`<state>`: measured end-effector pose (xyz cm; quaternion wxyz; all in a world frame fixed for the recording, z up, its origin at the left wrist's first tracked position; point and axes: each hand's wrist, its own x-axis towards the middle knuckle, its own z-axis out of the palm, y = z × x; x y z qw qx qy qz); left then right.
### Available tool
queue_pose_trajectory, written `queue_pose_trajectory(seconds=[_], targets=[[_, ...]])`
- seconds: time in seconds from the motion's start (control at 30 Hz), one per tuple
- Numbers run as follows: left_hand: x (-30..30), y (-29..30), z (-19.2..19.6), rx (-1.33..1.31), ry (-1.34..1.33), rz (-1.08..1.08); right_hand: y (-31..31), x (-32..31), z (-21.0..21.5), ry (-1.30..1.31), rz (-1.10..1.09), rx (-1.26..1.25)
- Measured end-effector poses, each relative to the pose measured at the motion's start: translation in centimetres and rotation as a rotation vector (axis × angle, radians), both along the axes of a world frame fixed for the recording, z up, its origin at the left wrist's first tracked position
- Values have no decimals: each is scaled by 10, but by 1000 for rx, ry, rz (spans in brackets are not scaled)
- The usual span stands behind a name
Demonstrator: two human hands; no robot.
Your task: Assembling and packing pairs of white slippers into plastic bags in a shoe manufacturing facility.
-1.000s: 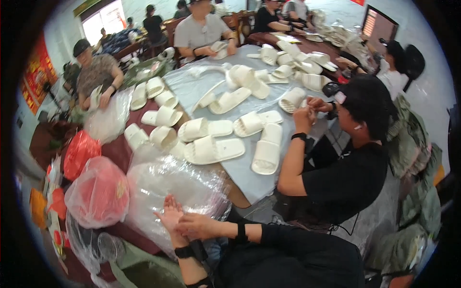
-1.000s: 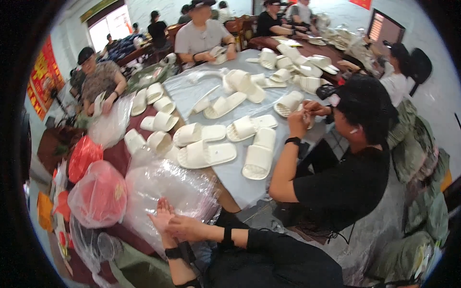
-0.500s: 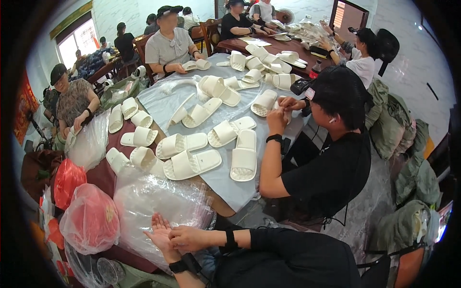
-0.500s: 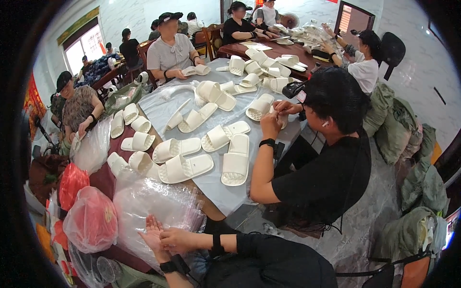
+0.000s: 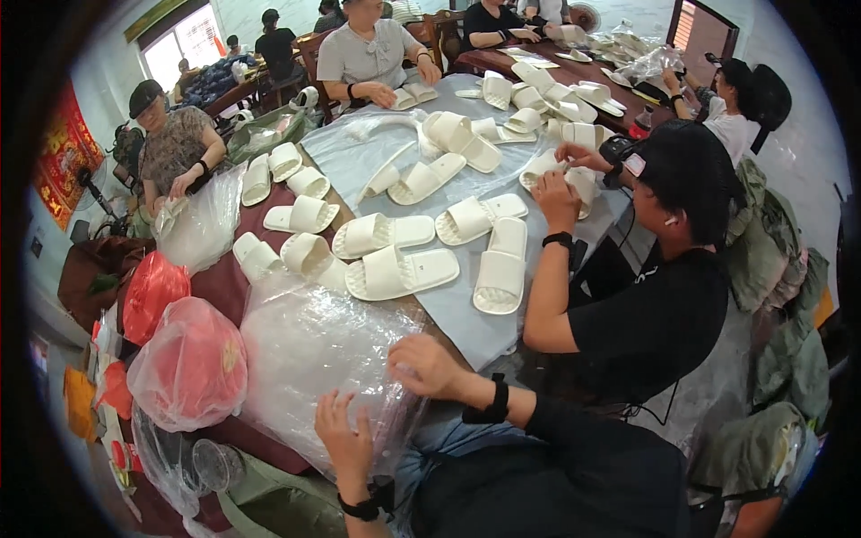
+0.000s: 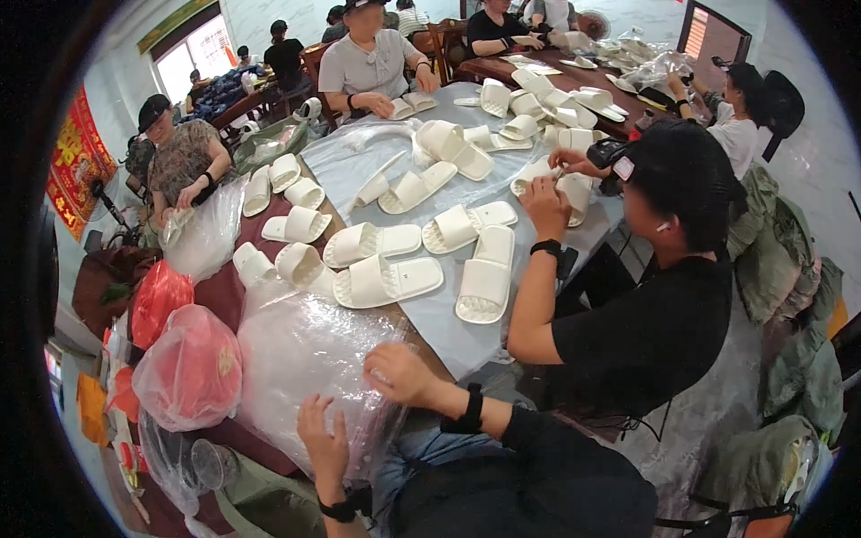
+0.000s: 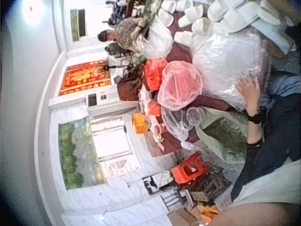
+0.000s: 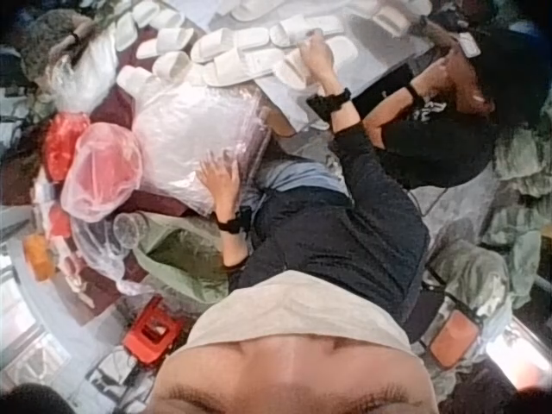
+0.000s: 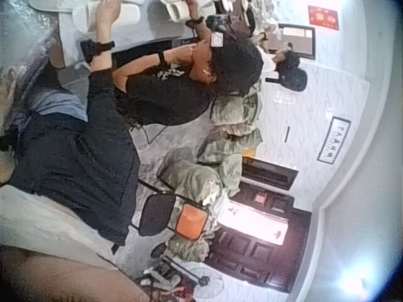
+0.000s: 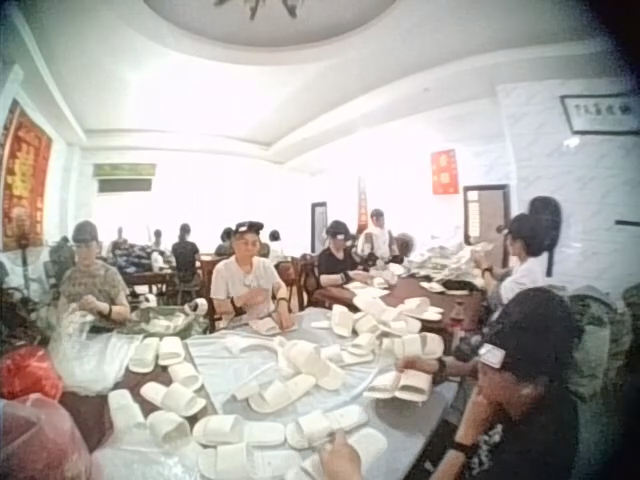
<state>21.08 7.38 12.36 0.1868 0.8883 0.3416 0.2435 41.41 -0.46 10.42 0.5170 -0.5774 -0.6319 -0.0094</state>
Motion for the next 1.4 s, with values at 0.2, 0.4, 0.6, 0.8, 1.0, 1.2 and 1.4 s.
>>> queue_pose_trajectory(seconds=[0.2, 0.4, 0.6, 0.8, 1.0, 1.2, 1.4], targets=[[-3, -14, -32, 127, 184, 8, 12, 64, -4, -207, -685, -115], [1, -16, -40, 37, 247, -4, -11, 158, -30, -442, -1223, -666], [-1, -15, -46, 61, 265, 0, -18, 181, -11, 42, -1000, -792], [4, -19, -43, 54, 268, -10, -9, 163, 21, 717, -707, -116], [-1, -18, -46, 59, 303, 3, -4, 92, 50, 1220, -418, -38], [2, -21, -44, 50, 292, -13, -15, 91, -1, 1382, -509, -34], [3, -19, -46, 69, 306, -3, -14, 99, -12, 1538, -274, -191]])
